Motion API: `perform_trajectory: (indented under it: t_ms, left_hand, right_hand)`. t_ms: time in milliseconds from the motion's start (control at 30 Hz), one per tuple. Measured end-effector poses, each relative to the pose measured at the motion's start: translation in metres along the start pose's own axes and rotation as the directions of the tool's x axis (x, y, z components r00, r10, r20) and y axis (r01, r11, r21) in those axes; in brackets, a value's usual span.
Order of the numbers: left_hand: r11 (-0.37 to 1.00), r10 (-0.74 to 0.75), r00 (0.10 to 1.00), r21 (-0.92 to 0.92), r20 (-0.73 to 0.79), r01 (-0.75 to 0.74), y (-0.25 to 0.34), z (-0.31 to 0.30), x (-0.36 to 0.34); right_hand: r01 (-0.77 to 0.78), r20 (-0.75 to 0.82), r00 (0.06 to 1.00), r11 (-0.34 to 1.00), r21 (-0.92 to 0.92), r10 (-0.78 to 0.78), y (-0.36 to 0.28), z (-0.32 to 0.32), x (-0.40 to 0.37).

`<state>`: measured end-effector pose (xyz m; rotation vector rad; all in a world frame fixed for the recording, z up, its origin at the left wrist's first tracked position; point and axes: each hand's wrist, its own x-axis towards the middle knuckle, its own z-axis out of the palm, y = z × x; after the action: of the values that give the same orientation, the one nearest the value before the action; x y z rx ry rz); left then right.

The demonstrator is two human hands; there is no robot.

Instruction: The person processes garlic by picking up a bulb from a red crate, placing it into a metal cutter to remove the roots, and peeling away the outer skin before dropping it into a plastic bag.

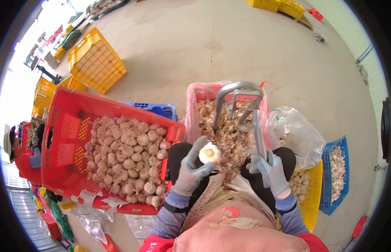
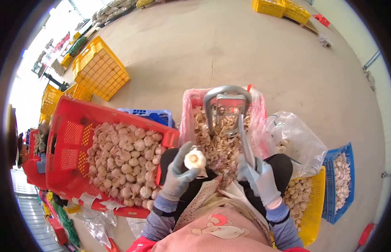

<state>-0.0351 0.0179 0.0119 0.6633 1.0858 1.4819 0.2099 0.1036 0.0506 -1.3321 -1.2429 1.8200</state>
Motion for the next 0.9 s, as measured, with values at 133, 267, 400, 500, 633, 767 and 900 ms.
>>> perform_trajectory:
  t_ms: [133, 267, 400, 500, 633, 767, 900]
  left_hand:
    - [0.996, -0.069, 0.997, -0.061, 0.029, 0.071, -0.022, 0.037, 0.037]
    - [0.986, -0.158, 0.987, -0.044, 0.017, 0.159, -0.021, 0.05, 0.058]
    - [0.978, -0.198, 0.98, -0.058, 0.006, 0.198, -0.03, 0.049, 0.066]
    - [0.97, -0.237, 0.971, -0.056, -0.018, 0.236, -0.033, 0.048, 0.066]
    - [0.949, -0.266, 0.964, -0.178, -0.019, 0.259, -0.026, 0.057, 0.065]
    - [0.925, -0.303, 0.952, -0.248, -0.033, 0.286, -0.03, 0.061, 0.066]
    - [0.965, -0.21, 0.977, -0.168, -0.034, 0.201, -0.037, 0.059, 0.076]
  right_hand:
    - [-0.071, 0.0, 0.997, 0.993, 0.097, 0.071, -0.021, 0.006, -0.012]
    - [-0.106, 0.017, 0.994, 0.994, 0.023, 0.105, -0.024, 0.003, -0.011]
    - [-0.051, 0.03, 0.998, 0.988, -0.147, 0.056, -0.021, -0.001, -0.007]
    - [-0.077, 0.014, 0.997, 0.988, -0.131, 0.08, -0.036, 0.004, -0.012]
    - [-0.023, -0.001, 1.0, 0.995, -0.096, 0.023, -0.043, 0.001, -0.029]
    - [-0.021, -0.114, 0.993, 0.881, -0.474, -0.038, -0.034, 0.01, -0.018]
    - [0.162, -0.101, 0.9, 0.54, -0.826, -0.425, 0.035, 0.01, 0.03]
